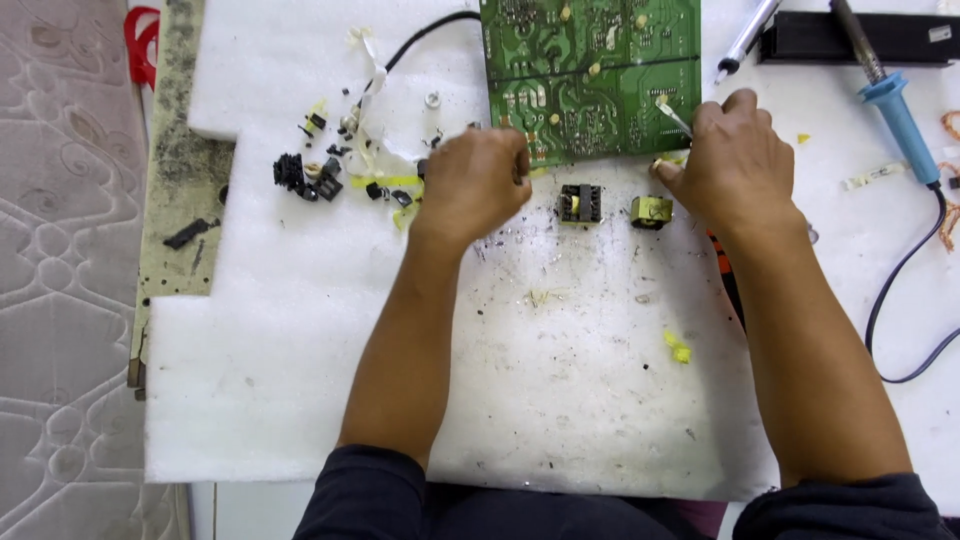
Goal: The person uses pliers and a screwdriver to remove and manipulate small electronic components on a green circuit board. They also use a soldering iron to work on the board and handle various small parts and wires.
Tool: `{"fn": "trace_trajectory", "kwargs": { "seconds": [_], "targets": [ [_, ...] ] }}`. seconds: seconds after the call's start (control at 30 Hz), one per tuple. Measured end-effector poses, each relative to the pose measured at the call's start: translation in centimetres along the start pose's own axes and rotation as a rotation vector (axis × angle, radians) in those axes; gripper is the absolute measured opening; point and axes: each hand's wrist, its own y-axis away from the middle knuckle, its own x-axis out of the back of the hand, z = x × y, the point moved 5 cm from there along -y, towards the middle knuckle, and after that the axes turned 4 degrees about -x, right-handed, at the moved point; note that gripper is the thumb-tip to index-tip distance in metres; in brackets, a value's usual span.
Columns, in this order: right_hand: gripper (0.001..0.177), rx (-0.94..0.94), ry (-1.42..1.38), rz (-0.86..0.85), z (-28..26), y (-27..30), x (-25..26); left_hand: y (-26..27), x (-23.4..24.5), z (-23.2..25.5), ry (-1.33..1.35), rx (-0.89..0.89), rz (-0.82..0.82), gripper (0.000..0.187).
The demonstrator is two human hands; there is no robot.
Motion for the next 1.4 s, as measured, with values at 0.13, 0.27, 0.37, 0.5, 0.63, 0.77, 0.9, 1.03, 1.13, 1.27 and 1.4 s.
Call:
{"fn": "trace_trajectory", "kwargs": {
  "seconds": [0.13, 0.27, 0.37, 0.5, 0.63, 0.77, 0.9, 1.03, 1.13, 1.27, 1.4],
  "targets": [
    [0.055, -0.018, -0.008, -0.002, 1.2, -0.6, -0.6, -0.8, -1.8, 0.9, -0.127, -0.063, -0.027, 0.011],
    [0.044, 0.017, -0.011, 0.035, 2.3, -0.7, -1.2, -1.8, -3.8, 1.1, -0.175, -0.151, 0.108, 0.036],
    [0.049, -0.044, -0.099, -0.09, 2.4, -0.1, -0.5, -2.1, -4.6, 1.4, -0.193, -0.145, 0.074, 0.033],
    [0.042, -0.115, -0.126, -0.141, 3.4, -0.5, -1.5, -2.0, -5.1, 1.2, -0.239, -0.122, 0.045, 0.023],
    [0.031, -0.081, -0.188, 0.026, 5.7, -1.9, -3.2, -1.9, -5.4, 1.1, -0.258, -0.077, -0.008, 0.026],
    [0.026, -0.117, -0.292, 0.125, 7.8, -2.4, -3.0, -1.7, -5.6, 1.3, -0.289, -0.063, -0.016, 0.023],
    [0.007, -0.099, -0.845, 0.227, 10.1, -2.8, -1.4, -1.6, -5.4, 1.4, -0.305, -0.06, -0.023, 0.025],
    [0.007, -0.045, -0.892, 0.033, 10.3, -4.3, -0.8, -0.5, -3.3, 1.5, -0.214, 0.003, -0.095, 0.023],
    [0.028, -0.065, -0.882, -0.223, 7.4, -4.0, -0.3, 0.0, 0.3, 0.0, -0.075, 0.068, 0.1, 0.016],
    [0.043, -0.043, -0.886, -0.338, 8.1, -7.8, -3.6, 0.4, 3.7, -5.3, -0.081, 0.186, 0.346, 0.019],
    [0.023, -0.012, -0.769, -0.357, 8.0, -8.6, -3.8, 1.5, 5.5, -8.5, -0.093, 0.39, 0.354, 0.017]
  ]
}}
